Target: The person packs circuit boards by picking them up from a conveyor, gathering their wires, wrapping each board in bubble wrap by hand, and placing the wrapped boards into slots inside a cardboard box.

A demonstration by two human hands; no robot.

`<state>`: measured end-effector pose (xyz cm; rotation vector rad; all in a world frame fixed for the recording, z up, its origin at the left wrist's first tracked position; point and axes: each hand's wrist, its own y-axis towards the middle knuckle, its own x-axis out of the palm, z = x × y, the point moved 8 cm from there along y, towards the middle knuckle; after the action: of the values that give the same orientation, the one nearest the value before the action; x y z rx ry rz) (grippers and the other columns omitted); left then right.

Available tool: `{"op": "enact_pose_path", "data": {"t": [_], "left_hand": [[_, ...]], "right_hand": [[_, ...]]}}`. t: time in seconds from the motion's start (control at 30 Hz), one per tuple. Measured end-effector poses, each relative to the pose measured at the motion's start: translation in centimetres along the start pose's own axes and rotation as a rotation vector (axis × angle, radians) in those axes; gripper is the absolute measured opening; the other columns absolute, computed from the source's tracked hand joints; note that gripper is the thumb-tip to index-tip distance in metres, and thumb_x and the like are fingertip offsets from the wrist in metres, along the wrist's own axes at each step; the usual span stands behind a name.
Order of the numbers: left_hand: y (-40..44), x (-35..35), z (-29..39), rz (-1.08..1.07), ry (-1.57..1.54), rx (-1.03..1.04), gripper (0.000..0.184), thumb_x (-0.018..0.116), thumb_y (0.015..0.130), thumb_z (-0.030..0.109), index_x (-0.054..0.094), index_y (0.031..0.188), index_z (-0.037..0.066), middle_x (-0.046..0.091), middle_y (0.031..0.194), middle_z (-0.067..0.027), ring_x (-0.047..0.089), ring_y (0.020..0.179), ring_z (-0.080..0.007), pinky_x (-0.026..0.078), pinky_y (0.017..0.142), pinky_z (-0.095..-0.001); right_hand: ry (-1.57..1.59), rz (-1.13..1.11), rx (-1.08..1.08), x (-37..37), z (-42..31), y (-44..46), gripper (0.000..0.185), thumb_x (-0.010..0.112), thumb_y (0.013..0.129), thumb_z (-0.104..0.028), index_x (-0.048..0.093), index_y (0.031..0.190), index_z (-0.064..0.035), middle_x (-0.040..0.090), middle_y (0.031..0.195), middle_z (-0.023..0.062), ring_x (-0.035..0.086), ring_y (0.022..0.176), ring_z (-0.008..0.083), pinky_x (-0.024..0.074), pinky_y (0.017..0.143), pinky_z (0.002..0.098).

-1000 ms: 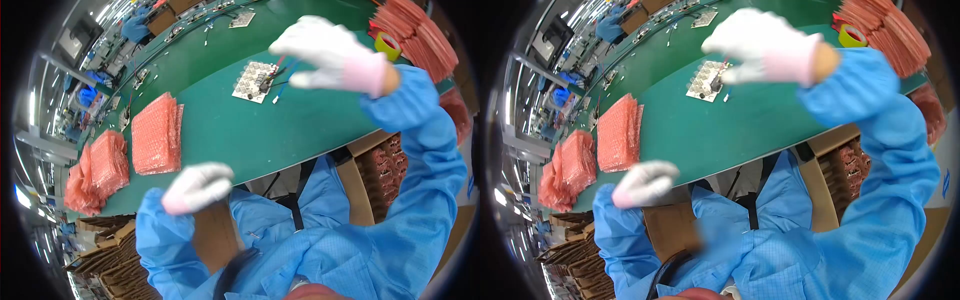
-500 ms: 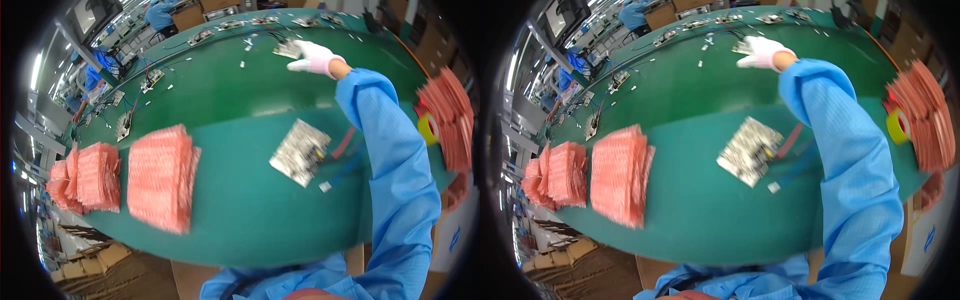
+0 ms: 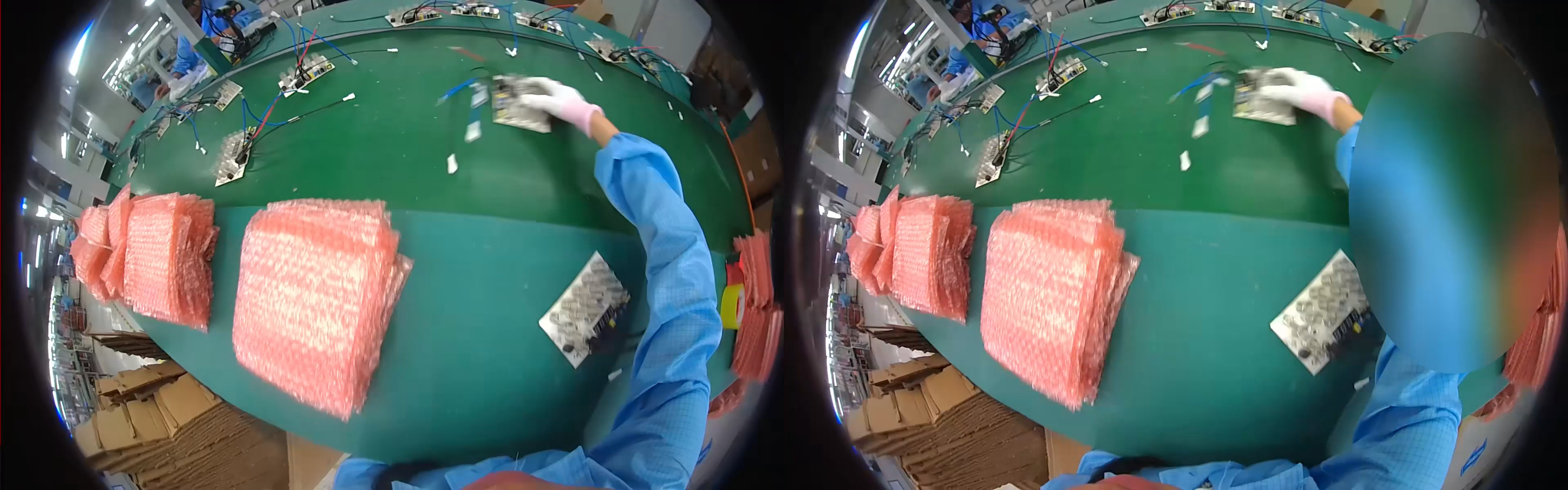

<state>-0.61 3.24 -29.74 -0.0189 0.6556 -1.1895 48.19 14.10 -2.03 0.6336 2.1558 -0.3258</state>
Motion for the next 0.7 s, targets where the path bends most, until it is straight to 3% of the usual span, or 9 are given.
{"op": "enact_pose_path", "data": {"t": [0.07,0.1,0.13,0.17,0.27,0.43,0.7], "left_hand": [[-1.4,0.2,-0.2,0.009,0.019,0.025,0.038,0.054,0.088,0.035,0.056,0.1,0.0,0.062,0.096,-0.0121,0.059,0.083,-0.0206,0.048,0.073,-0.0324],[-2.4,0.4,-0.2,0.005,0.029,0.039,0.038,0.054,0.088,0.035,0.056,0.101,0.0,0.062,0.096,-0.0118,0.059,0.083,-0.0203,0.048,0.073,-0.0322],[-3.1,0.5,-0.1,-0.006,0.046,0.059,0.038,0.054,0.088,0.035,0.056,0.102,0.0,0.062,0.097,-0.0115,0.059,0.083,-0.02,0.048,0.073,-0.032],[-3.9,0.7,0.0,-0.018,0.055,0.077,0.038,0.055,0.088,0.035,0.056,0.102,0.0,0.062,0.097,-0.0113,0.059,0.083,-0.0198,0.048,0.073,-0.0318],[-5.4,1.4,1.2,-0.07,0.089,0.144,0.038,0.055,0.088,0.034,0.056,0.104,0.0,0.062,0.097,-0.0105,0.059,0.084,-0.0189,0.048,0.074,-0.0311],[-7.5,4.5,4.0,-0.187,0.156,0.26,0.038,0.056,0.088,0.032,0.055,0.108,0.0,0.062,0.098,-0.0092,0.059,0.085,-0.0176,0.048,0.075,-0.0301],[-11.3,12.3,7.2,-0.356,0.21,0.407,0.04,0.057,0.088,0.03,0.054,0.114,-0.001,0.062,0.1,-0.0072,0.058,0.086,-0.0154,0.048,0.077,-0.0284]], "right_hand": [[0.033,-0.158,-0.056,2.6,-4.9,-1.6,0.092,0.059,0.078,-0.058,0.019,0.143,-0.0058,0.038,0.139,0.0159,0.033,0.13,0.0256,0.0283,0.106,0.0351],[-0.142,-0.268,0.042,2.3,-9.1,-4.8,0.1,0.06,0.076,-0.06,0.012,0.144,-0.0035,0.036,0.141,0.0137,0.035,0.13,0.0266,0.0283,0.106,0.0356],[-0.273,-0.245,-0.051,2.4,-10.7,-4.9,0.103,0.061,0.074,-0.061,0.014,0.143,-0.0019,0.032,0.144,0.0114,0.038,0.128,0.0273,0.0321,0.104,0.0377],[-0.457,-0.166,-0.038,1.4,-12.7,-5.6,0.101,0.068,0.069,-0.056,0.018,0.144,-0.0095,0.037,0.142,0.0109,0.043,0.124,0.0278,0.0367,0.1,0.038],[-0.541,-0.108,-0.059,-1.4,-16.3,-11.8,0.101,0.069,0.068,-0.054,0.019,0.144,-0.0107,0.037,0.141,0.0112,0.042,0.124,0.028,0.037,0.1,0.0383],[-0.491,-0.089,-0.131,-4.8,-19.6,-25.5,0.101,0.071,0.066,-0.052,0.02,0.144,-0.0126,0.038,0.14,0.0117,0.041,0.125,0.0284,0.0375,0.1,0.0389],[-0.28,-0.243,-0.216,-3.7,-24.1,-36.1,0.101,0.074,0.063,-0.049,0.021,0.143,-0.0157,0.04,0.138,0.0124,0.04,0.125,0.029,0.0384,0.099,0.0397]]}}
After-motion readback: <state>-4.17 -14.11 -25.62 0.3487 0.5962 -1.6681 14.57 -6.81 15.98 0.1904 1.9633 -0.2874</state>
